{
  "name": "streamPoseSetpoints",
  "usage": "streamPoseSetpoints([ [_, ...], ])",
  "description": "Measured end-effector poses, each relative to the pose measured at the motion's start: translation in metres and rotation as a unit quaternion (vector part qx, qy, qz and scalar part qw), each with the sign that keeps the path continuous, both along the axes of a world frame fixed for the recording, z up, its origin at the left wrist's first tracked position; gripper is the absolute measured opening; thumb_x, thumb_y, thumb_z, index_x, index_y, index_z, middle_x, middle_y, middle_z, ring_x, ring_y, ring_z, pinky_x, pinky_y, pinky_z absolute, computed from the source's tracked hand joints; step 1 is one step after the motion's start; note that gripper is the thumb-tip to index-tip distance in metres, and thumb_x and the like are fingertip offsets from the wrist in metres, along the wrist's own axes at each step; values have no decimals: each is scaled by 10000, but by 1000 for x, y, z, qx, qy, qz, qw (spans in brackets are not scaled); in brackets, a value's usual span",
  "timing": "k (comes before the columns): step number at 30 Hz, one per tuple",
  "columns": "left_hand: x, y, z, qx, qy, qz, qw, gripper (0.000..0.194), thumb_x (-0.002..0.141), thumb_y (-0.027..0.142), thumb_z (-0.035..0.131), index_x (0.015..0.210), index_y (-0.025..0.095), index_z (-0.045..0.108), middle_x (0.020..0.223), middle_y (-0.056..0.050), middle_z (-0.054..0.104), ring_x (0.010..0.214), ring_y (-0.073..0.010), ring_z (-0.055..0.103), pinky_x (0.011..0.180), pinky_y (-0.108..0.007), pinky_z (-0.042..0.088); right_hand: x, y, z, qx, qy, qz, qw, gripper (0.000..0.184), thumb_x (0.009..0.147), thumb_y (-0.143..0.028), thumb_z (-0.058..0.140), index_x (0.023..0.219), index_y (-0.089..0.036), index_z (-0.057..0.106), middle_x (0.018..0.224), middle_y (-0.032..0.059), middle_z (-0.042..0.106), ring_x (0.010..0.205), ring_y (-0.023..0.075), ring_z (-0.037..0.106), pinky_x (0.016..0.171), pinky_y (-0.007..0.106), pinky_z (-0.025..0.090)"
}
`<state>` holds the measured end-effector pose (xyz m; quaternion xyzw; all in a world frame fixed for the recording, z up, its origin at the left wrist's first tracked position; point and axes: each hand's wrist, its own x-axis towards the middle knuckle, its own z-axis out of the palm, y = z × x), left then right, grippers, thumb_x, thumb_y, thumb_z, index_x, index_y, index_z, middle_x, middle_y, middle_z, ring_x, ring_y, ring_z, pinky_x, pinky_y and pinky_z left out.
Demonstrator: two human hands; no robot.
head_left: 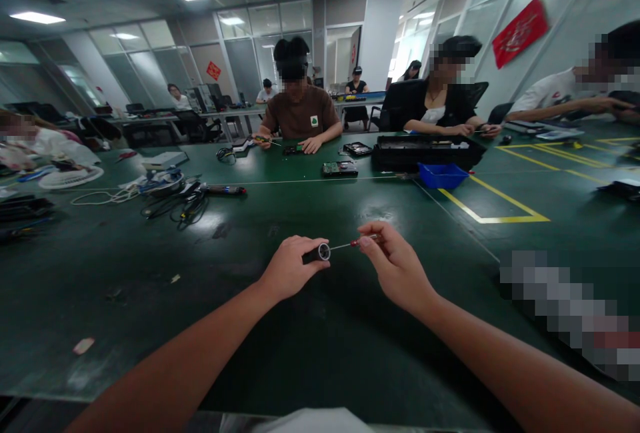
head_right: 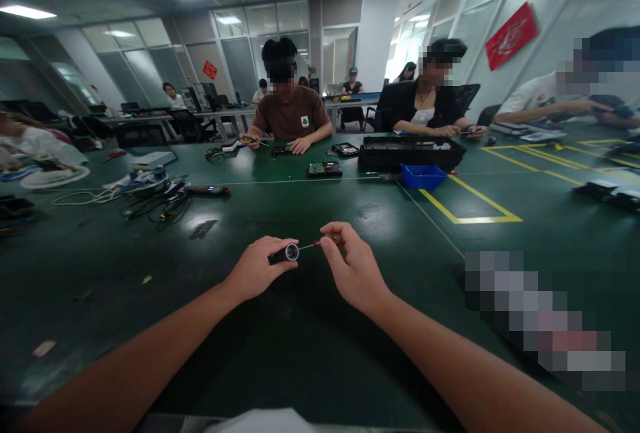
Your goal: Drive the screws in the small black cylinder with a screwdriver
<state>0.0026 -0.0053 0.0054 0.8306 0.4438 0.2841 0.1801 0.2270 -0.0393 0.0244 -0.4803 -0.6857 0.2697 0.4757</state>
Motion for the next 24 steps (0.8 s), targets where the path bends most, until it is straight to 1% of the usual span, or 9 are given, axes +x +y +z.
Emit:
streamPoseSetpoints([
  [3, 0, 0, 0, 15, -3, -6, 1000, 388, 844, 315, 735, 1221, 262, 660, 1115, -37, 711, 1018, -228, 617, 934, -409, 456, 0, 5, -1, -30, 52, -6, 998, 247, 966, -429, 503, 1023, -211, 607, 884, 44, 660, 816, 194, 628, 755, 364, 505],
  [5, 0, 0, 0, 45, -10, -23, 999, 391, 853, 304, 726, 1234, 259, 649, 1156, -48, 700, 1058, -229, 612, 973, -419, 445, 0, 11, -2, -57, 127, -15, 990, 270, 954, -453, 500, 968, -205, 606, 829, 34, 638, 765, 186, 619, 745, 373, 524],
  [7, -1, 1, 0, 70, -9, -30, 997, 395, 864, 294, 713, 1250, 261, 636, 1188, -51, 689, 1096, -230, 601, 1008, -433, 425, 1, 17, -4, -110, 229, -5, 967, 284, 933, -474, 510, 919, -203, 592, 813, 35, 620, 720, 178, 612, 706, 374, 552],
  [8, -1, 2, 0, 73, -5, -27, 997, 392, 868, 293, 708, 1251, 262, 634, 1188, -50, 688, 1100, -231, 599, 1010, -436, 422, 2, 20, -5, -143, 255, 2, 956, 276, 923, -472, 522, 911, -204, 586, 804, 35, 610, 708, 178, 608, 697, 376, 560],
  [9, -2, 2, 0, 68, 1, -22, 997, 391, 871, 296, 704, 1254, 263, 631, 1184, -48, 689, 1099, -231, 598, 1005, -437, 424, 2, 22, -6, -151, 267, -4, 952, 262, 913, -465, 535, 904, -207, 582, 802, 36, 605, 707, 177, 606, 694, 373, 564],
  [11, -3, 4, -1, 51, 10, -15, 999, 387, 878, 302, 695, 1257, 267, 628, 1169, -42, 692, 1089, -229, 598, 995, -433, 429, 3, 25, -8, -145, 265, -16, 953, 257, 905, -463, 547, 900, -209, 582, 819, 42, 609, 723, 176, 601, 687, 362, 565],
  [14, -3, 3, -3, 36, 15, -20, 999, 389, 885, 312, 686, 1268, 280, 623, 1171, -30, 691, 1091, -224, 593, 998, -430, 424, 3, 24, -8, -117, 235, -15, 965, 265, 920, -463, 537, 915, -202, 586, 849, 44, 620, 744, 169, 596, 694, 349, 555],
  [19, -1, 1, -1, 47, 9, -20, 999, 400, 866, 319, 712, 1255, 273, 630, 1170, -23, 695, 1072, -218, 601, 985, -417, 426, 0, 14, -4, -59, 138, -5, 989, 251, 956, -437, 498, 936, -200, 576, 842, 36, 625, 752, 173, 605, 728, 357, 529],
  [24, -1, 1, 0, 53, 7, -21, 998, 402, 845, 300, 737, 1234, 269, 643, 1152, -34, 701, 1060, -227, 610, 971, -418, 433, -1, 7, 0, -23, 62, -1, 998, 223, 984, -403, 468, 965, -205, 568, 817, 25, 626, 758, 176, 617, 717, 342, 500],
])
